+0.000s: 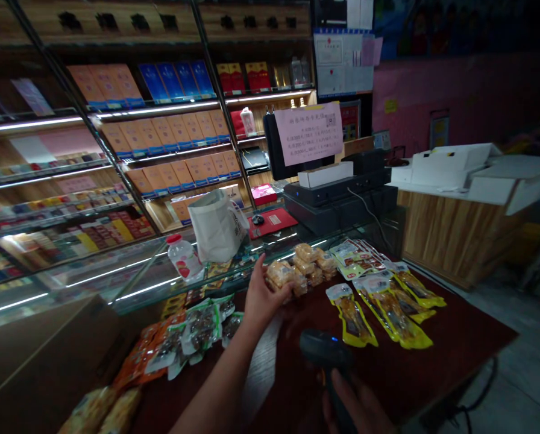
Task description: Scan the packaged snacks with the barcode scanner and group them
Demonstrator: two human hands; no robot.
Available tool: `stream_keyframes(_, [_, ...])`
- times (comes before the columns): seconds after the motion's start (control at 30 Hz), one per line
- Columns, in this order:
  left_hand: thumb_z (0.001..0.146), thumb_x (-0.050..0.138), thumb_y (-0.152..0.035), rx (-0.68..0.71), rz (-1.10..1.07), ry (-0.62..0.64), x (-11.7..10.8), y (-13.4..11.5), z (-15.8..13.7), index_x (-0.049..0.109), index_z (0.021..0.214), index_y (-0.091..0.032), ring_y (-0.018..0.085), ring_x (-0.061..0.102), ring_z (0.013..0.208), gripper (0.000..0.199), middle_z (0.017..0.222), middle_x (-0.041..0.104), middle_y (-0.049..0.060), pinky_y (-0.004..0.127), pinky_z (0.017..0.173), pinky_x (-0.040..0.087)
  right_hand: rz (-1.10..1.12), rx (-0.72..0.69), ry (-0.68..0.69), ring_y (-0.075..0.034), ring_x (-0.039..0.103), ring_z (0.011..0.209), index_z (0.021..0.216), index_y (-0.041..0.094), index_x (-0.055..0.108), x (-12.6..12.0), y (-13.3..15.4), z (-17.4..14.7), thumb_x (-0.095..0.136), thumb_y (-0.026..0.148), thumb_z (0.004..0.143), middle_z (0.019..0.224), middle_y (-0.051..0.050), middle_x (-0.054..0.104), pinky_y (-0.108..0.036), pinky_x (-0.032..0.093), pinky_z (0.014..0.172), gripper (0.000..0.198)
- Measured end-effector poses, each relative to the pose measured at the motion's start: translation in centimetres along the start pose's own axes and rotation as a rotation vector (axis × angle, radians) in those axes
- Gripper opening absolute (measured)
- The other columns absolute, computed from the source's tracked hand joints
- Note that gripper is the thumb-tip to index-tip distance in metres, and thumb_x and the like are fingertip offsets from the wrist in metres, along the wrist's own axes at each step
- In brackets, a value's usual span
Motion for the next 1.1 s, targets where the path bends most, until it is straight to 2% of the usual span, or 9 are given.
stream_keyframes(0.07, [0.065,0.081,-0.039,-0.072,-0.109,-0.007,-1.1,-0.2,-3.9,0.037,0.148,-0.021,0.023,0.067,0.091,0.096,0.119,0.06,0.011,0.036,0.078,0.056,0.03,0.012,0.013,-0.009,0.045,0.035,0.072,0.02,0.06,0.3,0.0,-0.1,0.052,0.087,0.071,0.046,0.002,0.055,-0.021,0.035,0.038,0.068])
stream_keyframes(0.13, [0.06,0.085,-0.036,-0.132,-0.122,-0.006,-2.1,-0.6,-7.8,0.042,0.145,-0.024,0.023,0.067,0.091,0.096,0.121,0.06,0.011,0.033,0.071,0.056,0.052,-0.028,-0.047,-0.008,0.044,0.036,0.081,0.018,0.06,0.2,0.2,-0.2,0.061,0.084,0.068,0.051,0.003,0.058,-0.019,0.033,0.038,0.067])
stream_keyframes(0.27, [0.048,0.092,-0.027,-0.226,-0.114,0.026,-3.6,-2.1,-13.9,0.055,0.137,-0.026,0.031,0.063,0.109,0.097,0.125,0.062,0.013,0.038,0.086,0.055,-0.007,-0.077,-0.128,-0.009,0.047,0.041,0.086,0.016,0.06,0.5,0.3,-1.0,0.072,0.071,0.07,0.046,0.005,0.056,-0.02,0.036,0.043,0.058])
stream_keyframes(0.4, [0.039,0.095,-0.024,-0.303,-0.116,-0.008,-4.4,-3.1,-17.5,0.06,0.133,-0.025,0.034,0.059,0.117,0.1,0.127,0.062,0.013,0.042,0.096,0.052,0.001,-0.052,-0.088,-0.009,0.048,0.043,0.091,0.015,0.06,1.6,0.0,-1.9,0.082,0.059,0.064,0.053,0.005,0.059,-0.021,0.039,0.045,0.056])
stream_keyframes(0.47, [0.038,0.096,-0.023,-0.342,-0.179,-0.002,-4.6,-2.9,-18.6,0.06,0.133,-0.026,0.035,0.059,0.118,0.102,0.13,0.06,0.013,0.041,0.093,0.054,0.006,-0.029,-0.049,-0.009,0.049,0.045,0.095,0.015,0.06,2.2,0.0,-2.4,0.085,0.053,0.062,0.057,0.005,0.061,-0.021,0.04,0.045,0.056])
stream_keyframes(0.53, [0.046,0.094,-0.027,-0.409,-0.303,0.001,-4.9,-2.3,-19.5,0.058,0.135,-0.026,0.033,0.062,0.114,0.097,0.131,0.06,0.013,0.038,0.087,0.057,-0.013,-0.033,-0.04,-0.009,0.048,0.045,0.097,0.015,0.06,2.5,0.3,-2.8,0.085,0.049,0.063,0.054,0.006,0.06,-0.021,0.039,0.045,0.055])
stream_keyframes(0.67, [0.068,0.082,-0.042,-0.66,-0.603,0.046,-5.6,-0.6,-20.0,0.061,0.131,-0.022,0.021,0.07,0.082,0.069,0.116,0.068,0.012,0.03,0.068,0.059,-0.043,-0.039,-0.053,-0.009,0.046,0.043,0.099,0.015,0.059,2.3,1.2,-3.3,0.085,0.043,0.062,0.049,0.008,0.056,-0.02,0.037,0.045,0.053])
stream_keyframes(0.83, [0.055,0.092,-0.042,-0.913,-0.83,0.218,-6.1,-0.2,-19.5,0.074,0.087,-0.012,0.016,0.066,0.064,0.048,0.079,0.072,0.009,0.023,0.052,0.056,-0.008,-0.052,0.05,-0.008,0.046,0.044,0.1,0.015,0.061,2.3,2.1,-3.6,0.086,0.041,0.06,0.05,0.007,0.057,-0.02,0.036,0.046,0.054])
stream_keyframes(1.1, [0.048,0.096,-0.033,-0.901,-0.869,-0.014,-5.9,1.4,-20.6,0.074,0.075,-0.012,0.013,0.067,0.064,0.041,0.074,0.072,0.004,0.019,0.058,0.058,0.011,-0.065,0.039,-0.007,0.044,0.042,0.096,0.016,0.059,2.7,1.9,-3.3,0.086,0.048,0.064,0.051,0.008,0.056,-0.019,0.033,0.043,0.052])
Point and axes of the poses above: each hand's wrist, its own z-axis towards the middle knuckle, its own x-axis out of the palm, y = z × x, the point moved 4 cm from there along z, towards the middle knuckle
